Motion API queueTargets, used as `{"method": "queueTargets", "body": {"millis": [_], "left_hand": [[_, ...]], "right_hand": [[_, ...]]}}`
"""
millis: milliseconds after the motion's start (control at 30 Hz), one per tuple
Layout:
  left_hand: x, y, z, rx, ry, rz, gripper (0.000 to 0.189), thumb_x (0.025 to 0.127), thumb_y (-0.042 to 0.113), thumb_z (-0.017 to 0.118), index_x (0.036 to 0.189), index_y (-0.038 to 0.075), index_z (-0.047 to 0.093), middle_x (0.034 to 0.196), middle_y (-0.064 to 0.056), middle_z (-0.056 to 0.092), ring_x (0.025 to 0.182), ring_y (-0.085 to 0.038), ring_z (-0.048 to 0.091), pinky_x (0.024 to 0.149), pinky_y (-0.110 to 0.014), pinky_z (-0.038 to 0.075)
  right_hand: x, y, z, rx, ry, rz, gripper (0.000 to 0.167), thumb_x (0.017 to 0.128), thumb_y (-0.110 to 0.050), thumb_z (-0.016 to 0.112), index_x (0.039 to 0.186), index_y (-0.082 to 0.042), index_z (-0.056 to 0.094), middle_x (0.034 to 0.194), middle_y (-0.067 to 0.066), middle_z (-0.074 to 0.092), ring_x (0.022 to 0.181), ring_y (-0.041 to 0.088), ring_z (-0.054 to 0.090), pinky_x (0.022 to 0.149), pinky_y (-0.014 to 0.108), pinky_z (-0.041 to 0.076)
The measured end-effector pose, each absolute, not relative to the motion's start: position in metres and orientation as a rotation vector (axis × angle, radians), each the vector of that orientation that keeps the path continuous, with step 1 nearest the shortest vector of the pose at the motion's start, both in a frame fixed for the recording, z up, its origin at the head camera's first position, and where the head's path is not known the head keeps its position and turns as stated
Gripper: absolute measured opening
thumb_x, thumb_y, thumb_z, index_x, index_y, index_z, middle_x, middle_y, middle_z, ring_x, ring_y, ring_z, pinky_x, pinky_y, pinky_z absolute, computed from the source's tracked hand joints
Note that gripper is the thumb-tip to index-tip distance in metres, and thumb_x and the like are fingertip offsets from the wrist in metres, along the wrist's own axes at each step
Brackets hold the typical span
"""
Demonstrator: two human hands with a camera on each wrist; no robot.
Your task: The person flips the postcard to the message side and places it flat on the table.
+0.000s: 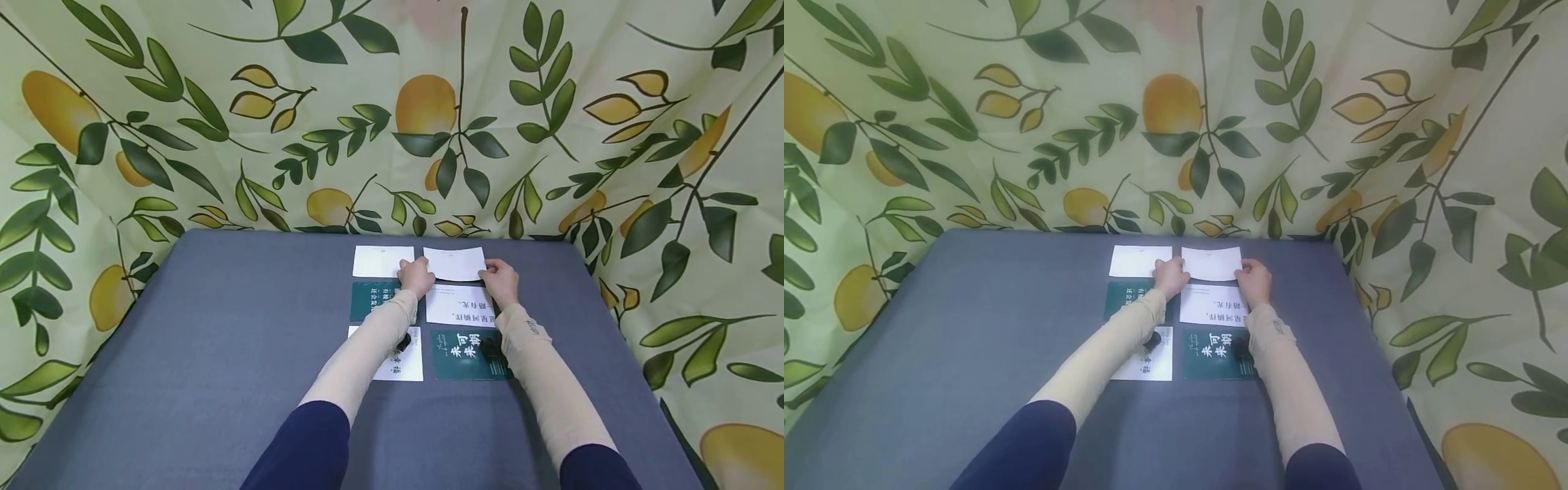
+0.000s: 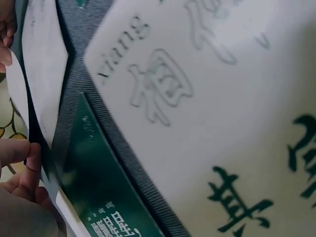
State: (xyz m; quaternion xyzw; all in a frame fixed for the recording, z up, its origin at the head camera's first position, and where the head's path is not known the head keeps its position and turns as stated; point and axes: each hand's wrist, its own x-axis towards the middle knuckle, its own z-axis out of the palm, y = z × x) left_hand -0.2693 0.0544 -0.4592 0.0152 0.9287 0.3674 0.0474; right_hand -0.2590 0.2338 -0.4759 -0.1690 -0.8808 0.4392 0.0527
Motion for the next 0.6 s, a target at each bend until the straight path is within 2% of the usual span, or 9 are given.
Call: {"method": "queueTargets", "body": {"millis": [167, 300, 433, 600], "left_hand": [[-0.27, 0.057, -0.462, 0.025, 2.894, 1.007, 0.031, 0.087, 0.01, 0.055, 0.116, 0.003, 0.063, 0.115, -0.011, 0.067, 0.115, -0.031, 0.041, 0.094, -0.045, 0.028], [-0.271, 0.059, -0.466, 0.018, 2.93, 0.952, 0.022, 0.087, 0.013, 0.057, 0.105, 0.004, 0.066, 0.107, -0.01, 0.069, 0.11, -0.03, 0.043, 0.09, -0.044, 0.028], [-0.273, 0.06, -0.472, 0.016, 2.967, 0.869, 0.018, 0.086, 0.015, 0.059, 0.099, 0.008, 0.069, 0.103, -0.008, 0.07, 0.106, -0.029, 0.047, 0.088, -0.043, 0.03], [-0.275, 0.059, -0.472, 0.016, 2.979, 0.844, 0.02, 0.085, 0.017, 0.061, 0.102, 0.009, 0.069, 0.106, -0.007, 0.07, 0.107, -0.029, 0.049, 0.089, -0.044, 0.032]], "right_hand": [[-0.263, 0.235, -0.478, -0.531, -2.75, 1.3, 0.04, 0.091, -0.014, 0.053, 0.129, -0.001, 0.053, 0.098, 0.014, 0.055, 0.085, 0.024, 0.049, 0.058, 0.021, 0.036], [-0.262, 0.236, -0.477, -0.471, -2.801, 1.204, 0.038, 0.09, -0.012, 0.052, 0.125, 0.003, 0.054, 0.104, 0.022, 0.059, 0.088, 0.029, 0.052, 0.07, 0.032, 0.043], [-0.263, 0.239, -0.476, -0.425, -2.892, 1.103, 0.037, 0.09, -0.011, 0.052, 0.123, 0.004, 0.055, 0.116, 0.025, 0.059, 0.101, 0.035, 0.055, 0.086, 0.044, 0.046], [-0.266, 0.243, -0.478, -0.388, -2.965, 1.055, 0.038, 0.092, -0.014, 0.052, 0.125, 0.003, 0.053, 0.125, 0.025, 0.055, 0.112, 0.037, 0.053, 0.095, 0.047, 0.043]]}}
